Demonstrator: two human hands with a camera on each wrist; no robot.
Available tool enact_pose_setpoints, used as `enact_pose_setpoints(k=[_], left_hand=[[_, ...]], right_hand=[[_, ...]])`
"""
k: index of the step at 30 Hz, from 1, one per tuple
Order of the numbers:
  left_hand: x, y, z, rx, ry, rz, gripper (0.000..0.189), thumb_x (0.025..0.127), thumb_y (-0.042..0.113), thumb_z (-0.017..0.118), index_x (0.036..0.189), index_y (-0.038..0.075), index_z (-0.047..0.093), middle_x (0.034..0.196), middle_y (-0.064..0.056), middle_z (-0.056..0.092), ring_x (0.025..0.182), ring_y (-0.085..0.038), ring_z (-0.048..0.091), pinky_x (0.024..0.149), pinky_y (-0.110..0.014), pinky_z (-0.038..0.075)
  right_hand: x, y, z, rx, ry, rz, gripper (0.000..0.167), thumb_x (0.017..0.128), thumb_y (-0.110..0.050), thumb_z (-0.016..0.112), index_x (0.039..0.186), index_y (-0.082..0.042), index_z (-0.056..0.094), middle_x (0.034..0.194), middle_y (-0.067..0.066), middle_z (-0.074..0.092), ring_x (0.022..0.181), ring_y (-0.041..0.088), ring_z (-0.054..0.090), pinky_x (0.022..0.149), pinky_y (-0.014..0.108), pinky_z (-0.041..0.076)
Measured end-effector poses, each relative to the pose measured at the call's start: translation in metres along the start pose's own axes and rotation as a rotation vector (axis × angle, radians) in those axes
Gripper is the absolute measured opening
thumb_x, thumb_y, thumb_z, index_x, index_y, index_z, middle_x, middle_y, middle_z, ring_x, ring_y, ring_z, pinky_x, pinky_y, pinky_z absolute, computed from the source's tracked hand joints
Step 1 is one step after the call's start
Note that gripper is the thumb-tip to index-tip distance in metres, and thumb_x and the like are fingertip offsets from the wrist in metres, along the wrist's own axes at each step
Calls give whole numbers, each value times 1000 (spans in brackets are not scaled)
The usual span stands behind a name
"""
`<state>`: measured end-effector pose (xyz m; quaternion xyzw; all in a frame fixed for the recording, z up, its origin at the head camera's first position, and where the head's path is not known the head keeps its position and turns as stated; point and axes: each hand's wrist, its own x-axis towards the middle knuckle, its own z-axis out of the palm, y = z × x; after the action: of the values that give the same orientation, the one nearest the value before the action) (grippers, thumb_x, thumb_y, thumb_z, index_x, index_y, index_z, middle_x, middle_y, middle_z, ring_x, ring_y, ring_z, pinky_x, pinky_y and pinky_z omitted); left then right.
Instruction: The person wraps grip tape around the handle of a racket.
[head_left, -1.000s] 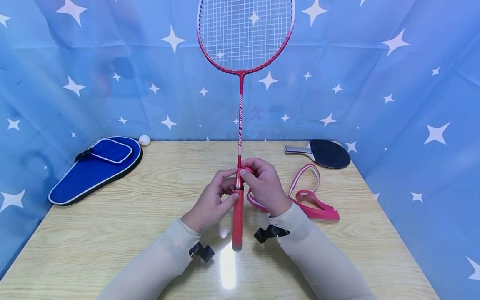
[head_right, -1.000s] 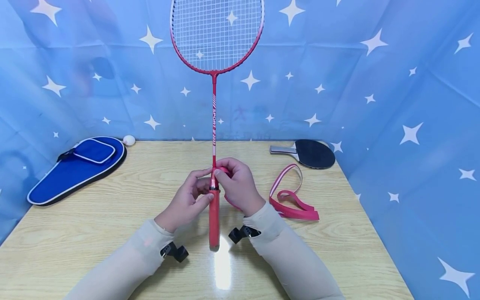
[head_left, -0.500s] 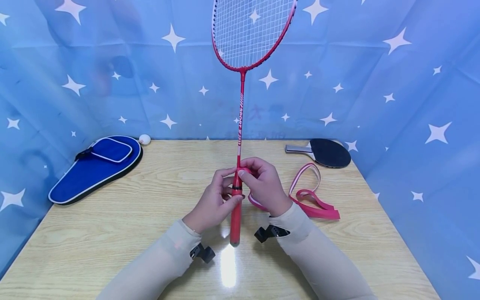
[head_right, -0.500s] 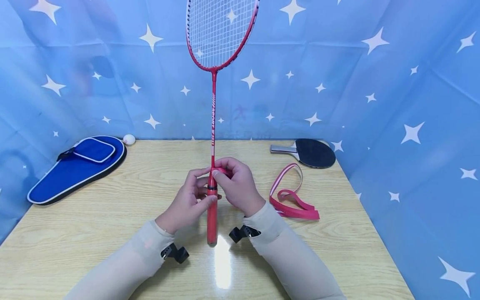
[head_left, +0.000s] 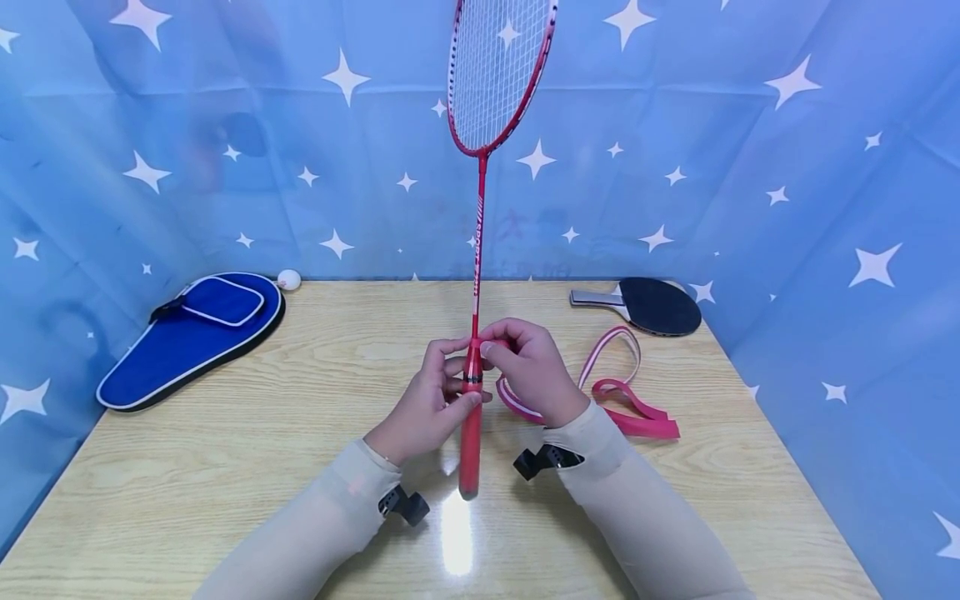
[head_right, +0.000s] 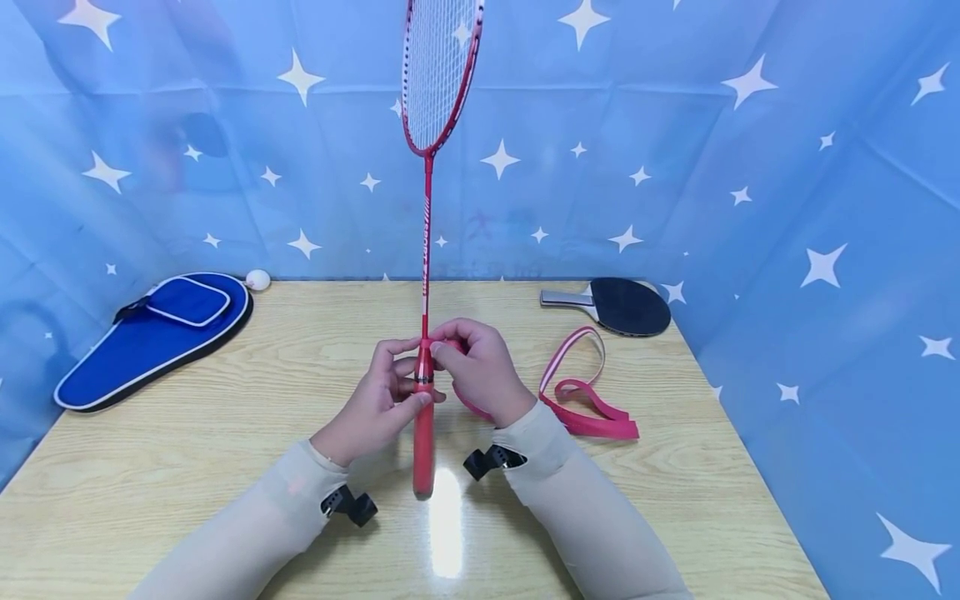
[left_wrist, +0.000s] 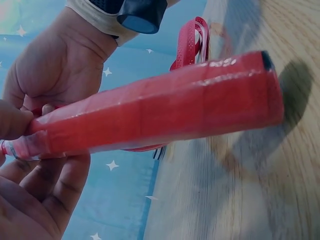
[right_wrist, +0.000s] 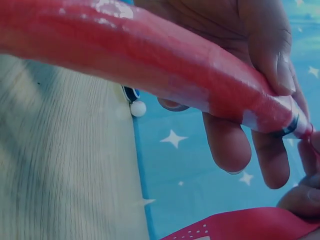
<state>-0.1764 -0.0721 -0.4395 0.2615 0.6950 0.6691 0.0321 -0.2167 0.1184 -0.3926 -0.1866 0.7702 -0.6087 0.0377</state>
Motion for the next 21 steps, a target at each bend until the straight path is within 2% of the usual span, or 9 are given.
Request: enact_pose_setpoints(k=[6, 9, 14, 17, 21], left_hand=[[0, -2, 0, -72, -13, -21, 66, 98, -11, 54, 151, 12, 23, 143, -27, 60, 108, -50, 72, 95, -37, 62], [0, -2, -1, -112, -21, -45, 65, 96, -12, 52, 149, 12, 23, 140, -31, 61, 108, -55, 71, 93, -38, 63], [0, 0, -2, -152, -31, -89, 60, 93, -13, 49, 142, 11, 23, 134, -30, 64, 107, -51, 73, 82, -35, 64], [0, 0, 0, -192, -52, -93, 57, 92, -14, 45, 139, 10, 23, 132, -31, 64, 107, -50, 73, 79, -35, 64], [0, 0, 4, -231, -70, -70, 56, 89, -15, 42, 137, 9, 22, 129, -34, 63, 107, -52, 72, 86, -43, 65]], right_hand=[[0, 0, -2, 11, -51, 29, 15, 103, -10, 59, 109, -3, 72, 99, 14, 69, 89, 29, 70, 85, 35, 61], [0, 0, -5, 16, -93, 41, 17, 103, -11, 59, 110, -3, 73, 101, 14, 70, 87, 32, 64, 81, 33, 57], [-1, -1, -10, -38, -155, 53, 18, 103, -12, 63, 113, -5, 76, 99, 12, 70, 82, 36, 53, 70, 29, 46], [-1, -3, -13, -86, -170, 72, 17, 102, -14, 66, 112, -8, 77, 98, 10, 71, 82, 32, 55, 70, 29, 47], [-2, -5, -15, -113, -177, 89, 14, 100, -14, 69, 109, -8, 78, 93, 11, 71, 80, 29, 57, 72, 32, 49]])
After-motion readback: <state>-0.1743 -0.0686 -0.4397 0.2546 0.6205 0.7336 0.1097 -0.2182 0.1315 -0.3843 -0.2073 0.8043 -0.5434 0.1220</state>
